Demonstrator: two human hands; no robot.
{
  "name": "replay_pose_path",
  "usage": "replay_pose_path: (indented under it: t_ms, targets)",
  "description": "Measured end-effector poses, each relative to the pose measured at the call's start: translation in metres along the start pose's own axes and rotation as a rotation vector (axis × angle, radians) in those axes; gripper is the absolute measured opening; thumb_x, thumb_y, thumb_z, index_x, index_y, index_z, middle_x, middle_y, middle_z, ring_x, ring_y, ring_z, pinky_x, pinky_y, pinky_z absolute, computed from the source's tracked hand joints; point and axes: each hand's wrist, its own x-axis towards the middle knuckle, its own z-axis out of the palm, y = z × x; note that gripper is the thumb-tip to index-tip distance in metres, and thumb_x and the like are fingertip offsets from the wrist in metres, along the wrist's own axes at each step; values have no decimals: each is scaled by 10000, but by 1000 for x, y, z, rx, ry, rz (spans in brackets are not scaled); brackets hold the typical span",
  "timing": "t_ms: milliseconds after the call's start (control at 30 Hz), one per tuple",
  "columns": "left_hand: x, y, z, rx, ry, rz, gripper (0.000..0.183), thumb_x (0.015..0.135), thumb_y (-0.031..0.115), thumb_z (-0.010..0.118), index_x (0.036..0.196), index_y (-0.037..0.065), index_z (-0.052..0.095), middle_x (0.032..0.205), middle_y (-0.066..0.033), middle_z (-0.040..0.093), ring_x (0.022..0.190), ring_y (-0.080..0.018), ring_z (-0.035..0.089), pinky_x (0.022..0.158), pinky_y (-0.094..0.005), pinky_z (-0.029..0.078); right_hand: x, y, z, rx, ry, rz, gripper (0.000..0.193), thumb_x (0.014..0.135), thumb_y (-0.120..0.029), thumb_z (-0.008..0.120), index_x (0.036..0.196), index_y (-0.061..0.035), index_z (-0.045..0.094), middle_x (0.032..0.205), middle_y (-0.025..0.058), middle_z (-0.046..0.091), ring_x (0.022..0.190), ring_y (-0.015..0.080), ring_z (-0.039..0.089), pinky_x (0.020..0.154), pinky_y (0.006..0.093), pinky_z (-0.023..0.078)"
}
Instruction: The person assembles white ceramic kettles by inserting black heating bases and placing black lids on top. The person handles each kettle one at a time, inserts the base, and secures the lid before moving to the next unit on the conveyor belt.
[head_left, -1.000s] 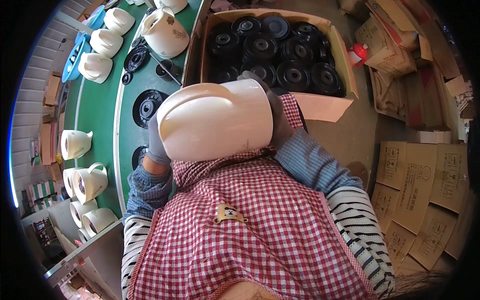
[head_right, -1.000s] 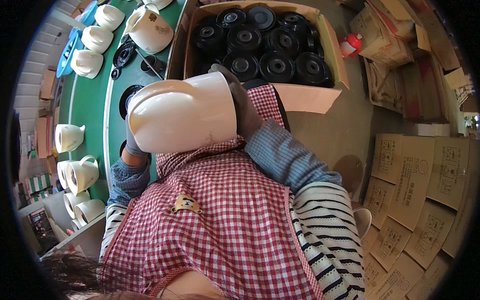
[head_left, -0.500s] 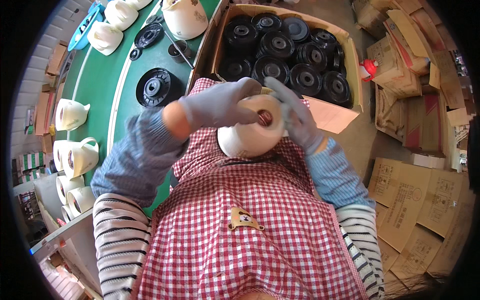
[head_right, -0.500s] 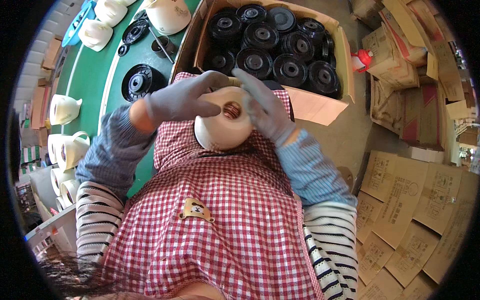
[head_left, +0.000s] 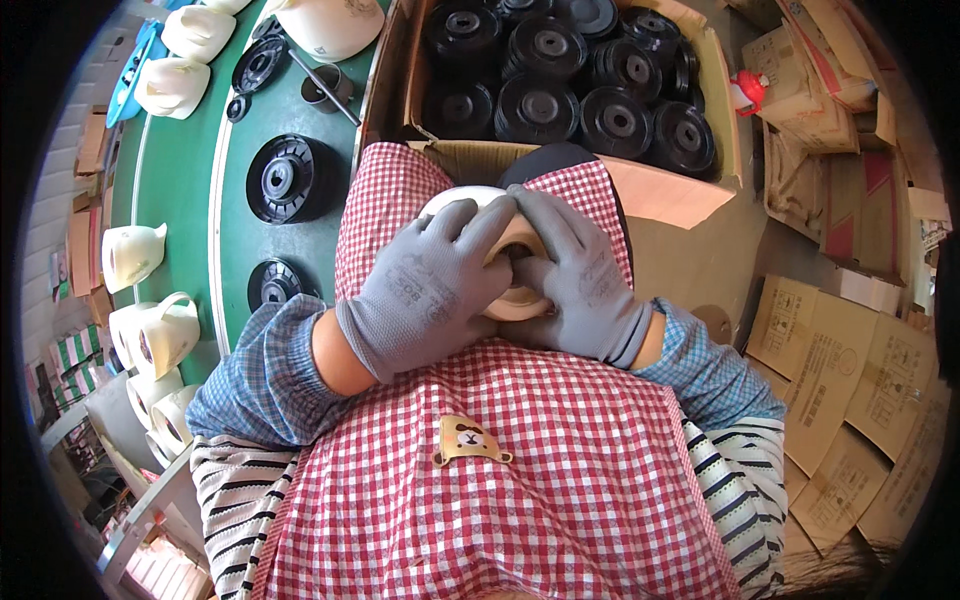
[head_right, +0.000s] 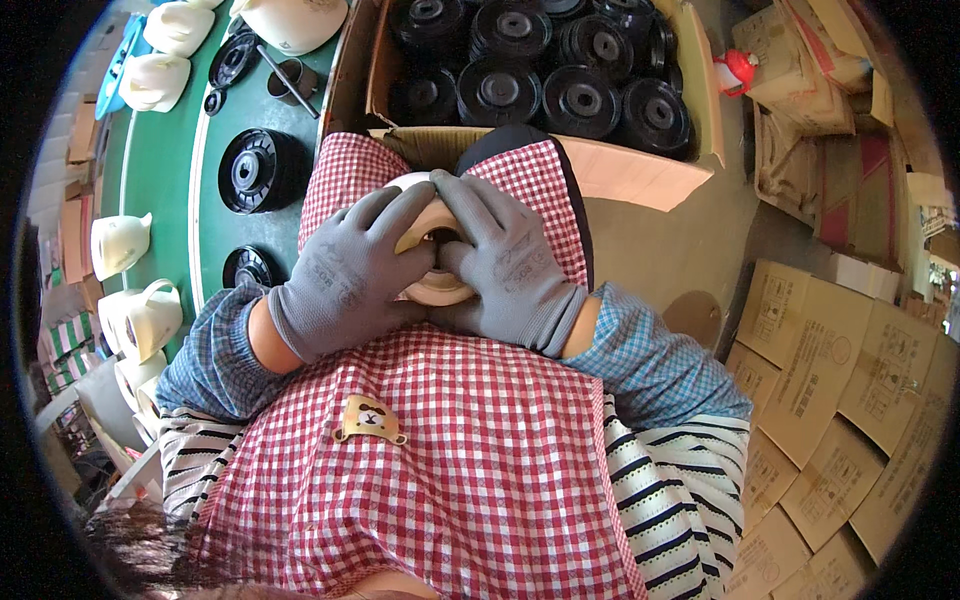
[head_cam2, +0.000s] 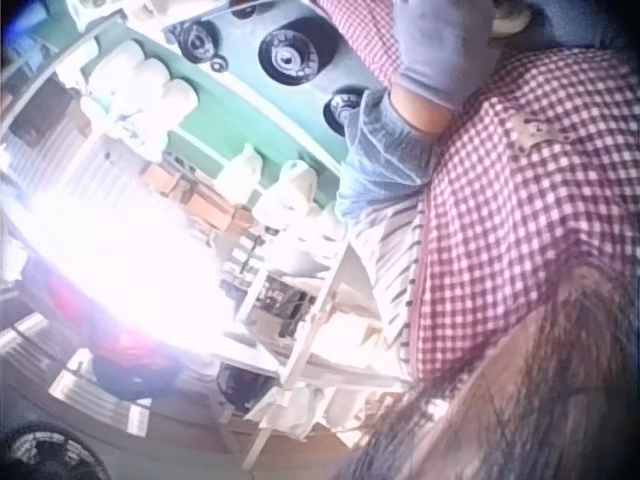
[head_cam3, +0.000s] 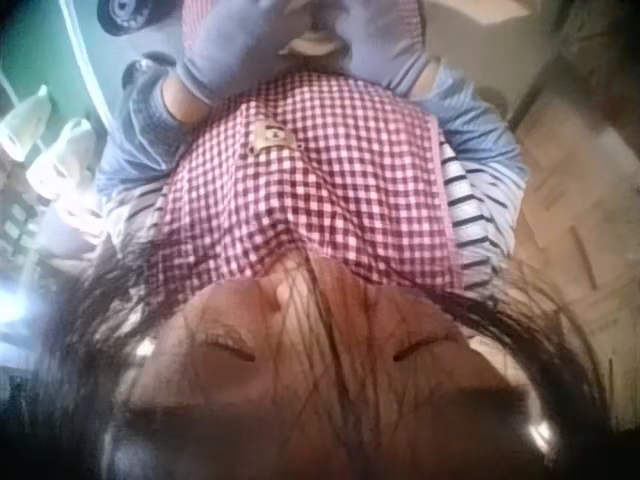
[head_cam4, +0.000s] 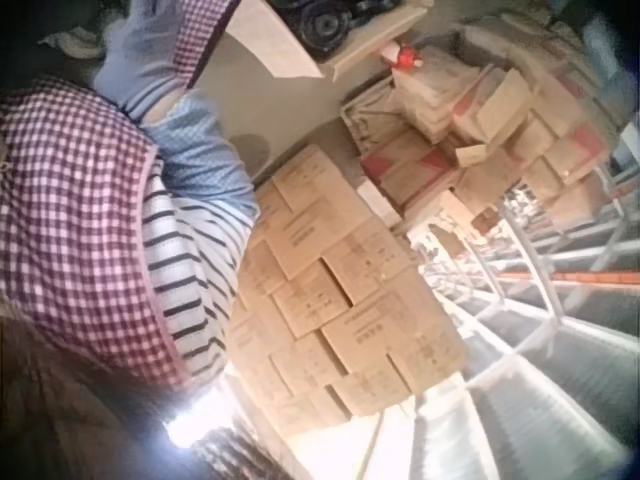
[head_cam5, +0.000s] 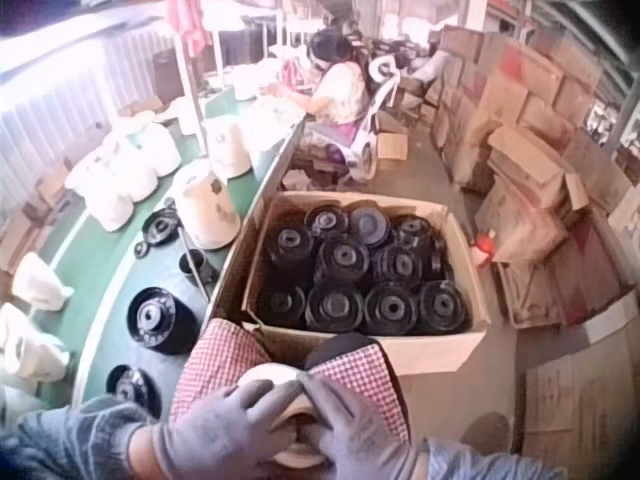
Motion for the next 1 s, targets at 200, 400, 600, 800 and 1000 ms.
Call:
replay_pose_path:
  t_ms: [200, 400, 600, 800, 1000]
  targets:
    - [3, -8, 10, -17, -4, 20, 323, 629, 246, 849, 914, 119, 764, 1406, -167, 494, 1210, -341, 558, 912, -443, 561, 3, -2, 14, 58, 29, 23, 490, 629, -315, 883, 1012, -31, 768, 1417, 216, 467, 1297, 394, 503, 1087, 513, 448]
    - [7, -32, 2, -72, 119, 62, 500, 636, 246, 874, 1086, 97, 717, 1401, -184, 519, 1182, -372, 592, 956, -447, 546, 11, 24, 12, 85, 158, -95, 922, 602, -441, 914, 1379, -89, 565, 1488, 235, 430, 1297, 408, 496, 1097, 495, 433]
    - [-42, -59, 30, -588, 359, -201, 926, 694, 110, 897, 1480, -18, 426, 1446, -211, 524, 1337, -328, 544, 1111, -403, 458, -5, 18, 5, 267, 141, 126, 1307, 520, -249, 1003, 1565, 30, 271, 1463, 237, 505, 1365, 357, 518, 1143, 424, 422]
    - [-74, -72, 61, -1148, 308, -407, 945, 787, 77, 856, 1556, -12, 314, 1471, -165, 502, 1402, -257, 465, 1203, -397, 338, -9, -1, 0, 262, 234, 139, 1305, 501, -215, 1014, 1559, 49, 297, 1498, 247, 493, 1397, 352, 497, 1168, 409, 395]
    - [-109, -102, 68, -679, 286, -383, 952, 755, 38, 796, 1566, -27, 301, 1576, -211, 400, 1486, -322, 366, 1226, -418, 299, -13, -11, -23, 475, 409, -5, 1229, 547, -246, 1009, 1541, 46, 348, 1474, 228, 531, 1363, 312, 532, 1158, 405, 407]
